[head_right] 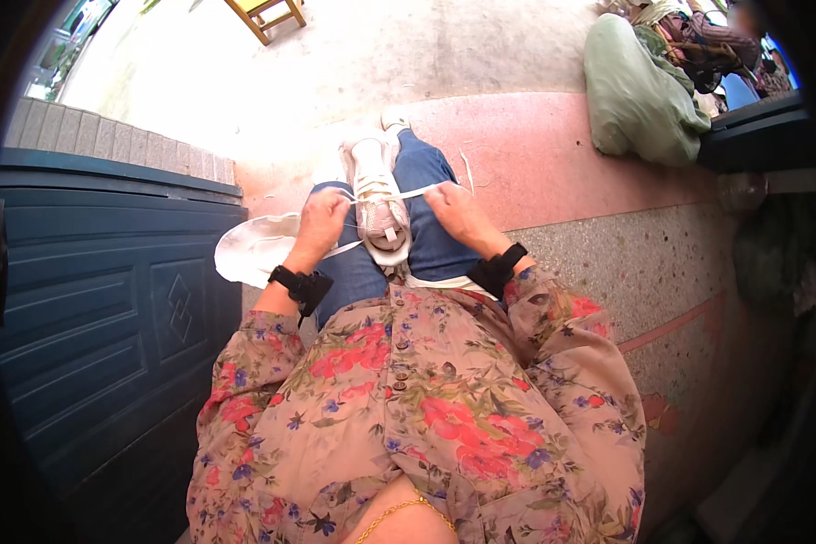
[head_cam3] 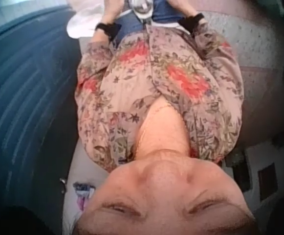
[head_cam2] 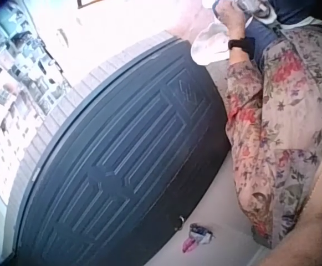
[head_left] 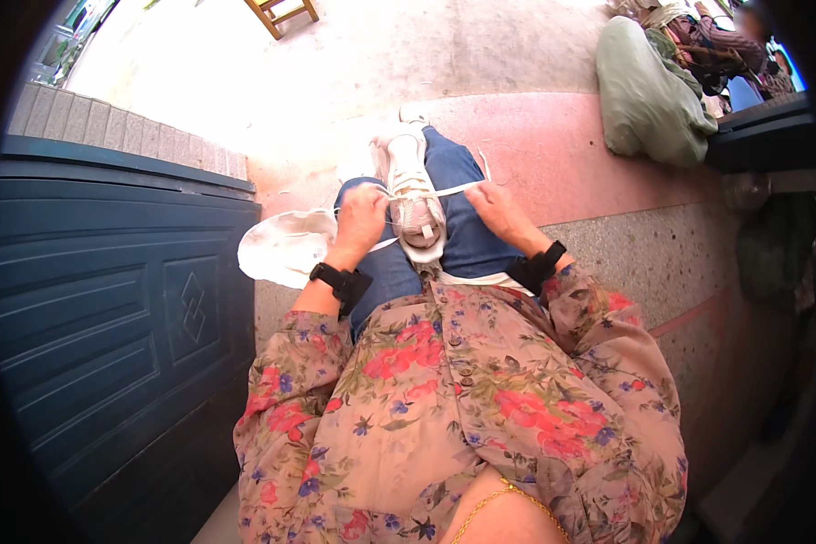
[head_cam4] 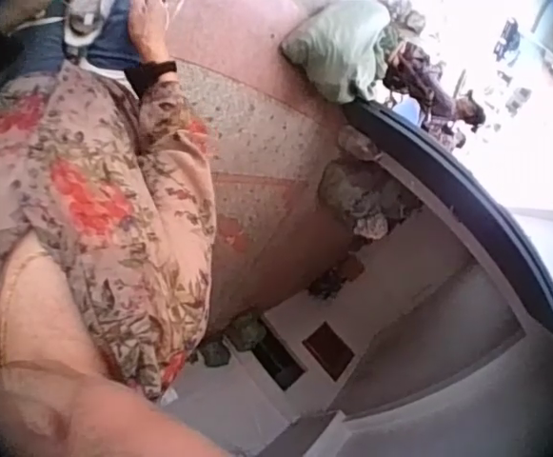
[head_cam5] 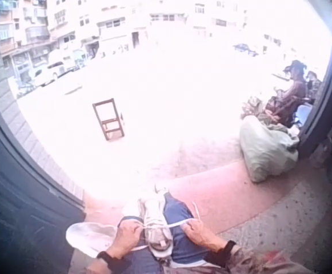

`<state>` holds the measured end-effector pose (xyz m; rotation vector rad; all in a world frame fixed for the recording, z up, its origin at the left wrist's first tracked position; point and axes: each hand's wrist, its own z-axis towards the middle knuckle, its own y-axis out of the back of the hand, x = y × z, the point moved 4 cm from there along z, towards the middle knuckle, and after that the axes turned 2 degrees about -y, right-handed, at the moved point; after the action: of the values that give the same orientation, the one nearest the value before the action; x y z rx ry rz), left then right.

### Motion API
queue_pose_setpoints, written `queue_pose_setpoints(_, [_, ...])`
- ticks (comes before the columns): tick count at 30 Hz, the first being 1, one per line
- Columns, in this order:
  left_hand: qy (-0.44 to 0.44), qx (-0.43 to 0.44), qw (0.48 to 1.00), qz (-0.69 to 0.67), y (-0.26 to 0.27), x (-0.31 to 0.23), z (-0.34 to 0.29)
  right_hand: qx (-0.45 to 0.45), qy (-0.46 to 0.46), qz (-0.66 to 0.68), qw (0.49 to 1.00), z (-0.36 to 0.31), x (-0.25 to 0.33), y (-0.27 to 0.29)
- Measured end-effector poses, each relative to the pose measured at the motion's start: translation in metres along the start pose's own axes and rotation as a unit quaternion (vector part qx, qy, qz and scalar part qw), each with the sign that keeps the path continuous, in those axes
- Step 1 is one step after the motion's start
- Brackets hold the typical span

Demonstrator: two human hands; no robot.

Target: Tying white shoelaces on a pair of white shoes.

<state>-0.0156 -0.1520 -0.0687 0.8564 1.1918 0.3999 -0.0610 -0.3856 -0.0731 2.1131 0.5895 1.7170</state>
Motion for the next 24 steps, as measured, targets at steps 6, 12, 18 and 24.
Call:
queue_pose_setpoints(6, [-0.024,0.024,0.995,0.097,0.006,-0.006,-0.007,0.091,0.007,-0.001,0.996,-0.008,0.016,-0.035])
queue_pose_setpoints(12, [-0.022,-0.016,0.987,0.160,-0.003,-0.016,-0.008,0.084,0.049,-0.065,0.993,0.002,0.006,-0.039])
queue_pose_setpoints(18, [-0.028,0.029,0.978,0.204,-0.005,-0.017,-0.008,0.083,0.084,-0.017,0.993,0.002,0.007,-0.039])
queue_pose_setpoints(24, [-0.074,0.037,0.960,0.266,-0.013,-0.032,0.000,-0.003,0.072,-0.120,0.990,0.006,0.008,-0.038])
